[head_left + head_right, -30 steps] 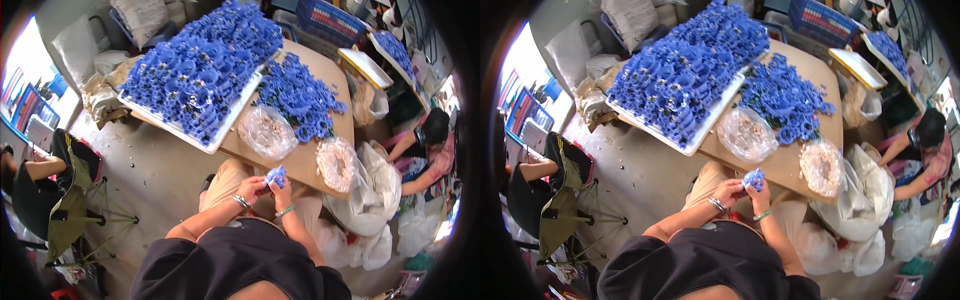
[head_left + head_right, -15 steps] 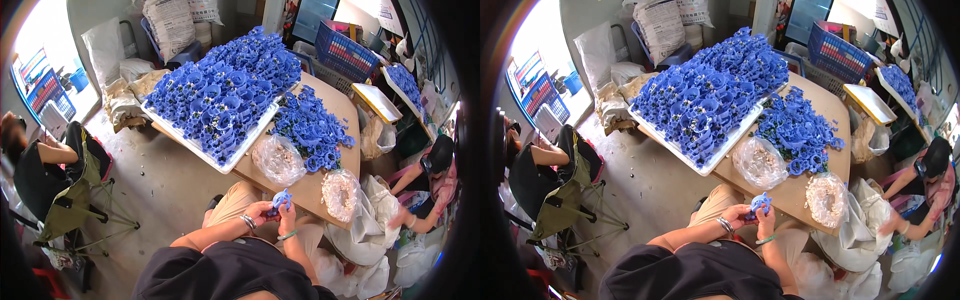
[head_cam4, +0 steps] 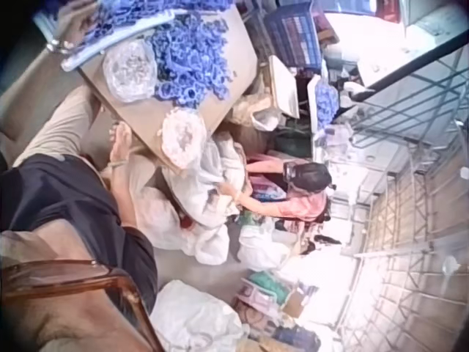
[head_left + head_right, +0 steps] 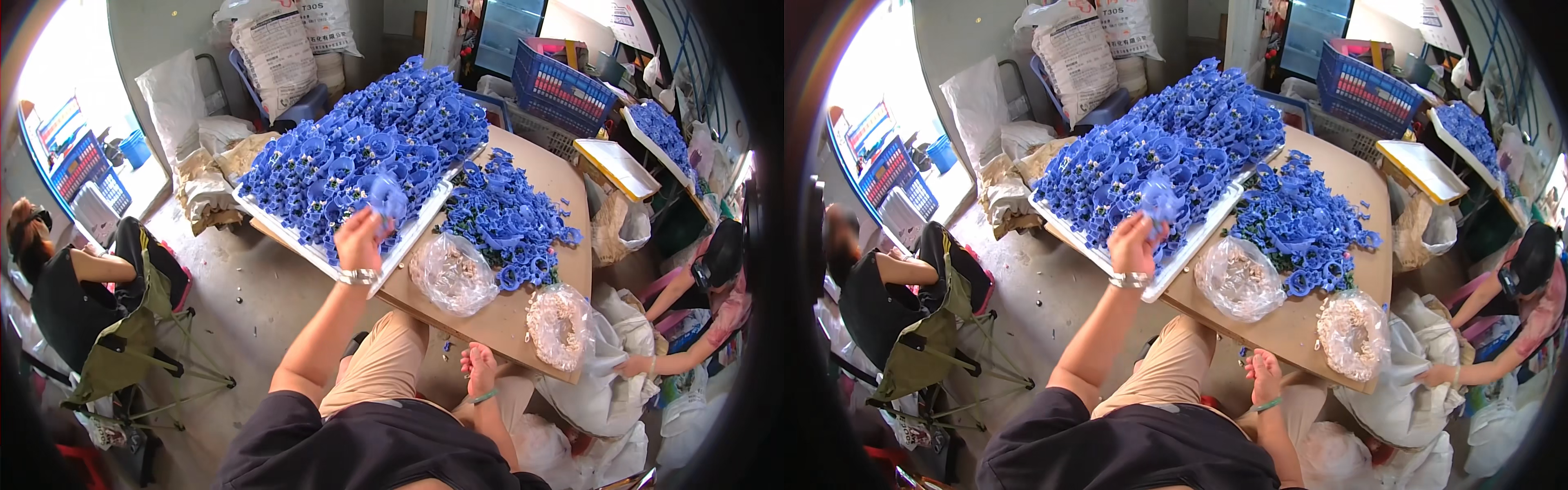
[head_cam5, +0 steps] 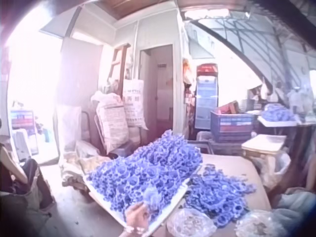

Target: The recorder is assembling blue plastic toy components and inserting small white pieces by hand.

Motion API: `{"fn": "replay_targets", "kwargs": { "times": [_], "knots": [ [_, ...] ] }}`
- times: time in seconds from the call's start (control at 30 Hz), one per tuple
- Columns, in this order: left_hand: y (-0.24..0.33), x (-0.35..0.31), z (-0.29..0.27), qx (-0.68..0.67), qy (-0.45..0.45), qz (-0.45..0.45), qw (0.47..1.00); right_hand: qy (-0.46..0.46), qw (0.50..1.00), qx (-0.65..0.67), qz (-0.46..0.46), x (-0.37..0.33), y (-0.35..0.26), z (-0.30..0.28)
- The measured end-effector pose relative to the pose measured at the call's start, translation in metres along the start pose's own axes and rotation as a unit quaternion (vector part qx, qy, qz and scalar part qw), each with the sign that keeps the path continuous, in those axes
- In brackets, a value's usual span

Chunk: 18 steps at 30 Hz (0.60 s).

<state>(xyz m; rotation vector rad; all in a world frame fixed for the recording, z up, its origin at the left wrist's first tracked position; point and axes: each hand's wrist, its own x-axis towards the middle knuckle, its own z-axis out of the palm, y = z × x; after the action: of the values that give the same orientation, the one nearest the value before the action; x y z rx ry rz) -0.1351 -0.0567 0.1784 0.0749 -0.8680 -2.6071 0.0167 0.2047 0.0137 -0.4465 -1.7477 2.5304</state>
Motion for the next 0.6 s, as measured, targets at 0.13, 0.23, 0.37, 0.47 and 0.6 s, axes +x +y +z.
{"fn": "replay_targets", "kwargs": {
  "times": [0.13,0.23,0.37,0.47,0.6],
  "knots": [
    [0.015,0.062,-0.002,0.128,0.067,0.143,0.979,-0.003,0.999,-0.036,0.006,0.003,0.003,-0.006],
    [0.019,0.091,-0.003,0.219,0.070,0.235,0.944,0.000,0.999,-0.046,0.014,0.005,0.004,-0.010],
    [0.011,0.114,-0.018,0.400,0.058,0.360,0.841,-0.001,0.999,-0.051,0.014,0.007,0.005,-0.009],
    [0.007,0.105,-0.017,0.501,0.042,0.380,0.777,-0.004,0.998,-0.064,0.005,0.008,0.008,-0.012],
    [0.008,0.099,-0.022,0.596,-0.032,0.447,0.666,-0.012,0.997,-0.077,0.000,0.009,0.009,-0.014]
  ]
}}
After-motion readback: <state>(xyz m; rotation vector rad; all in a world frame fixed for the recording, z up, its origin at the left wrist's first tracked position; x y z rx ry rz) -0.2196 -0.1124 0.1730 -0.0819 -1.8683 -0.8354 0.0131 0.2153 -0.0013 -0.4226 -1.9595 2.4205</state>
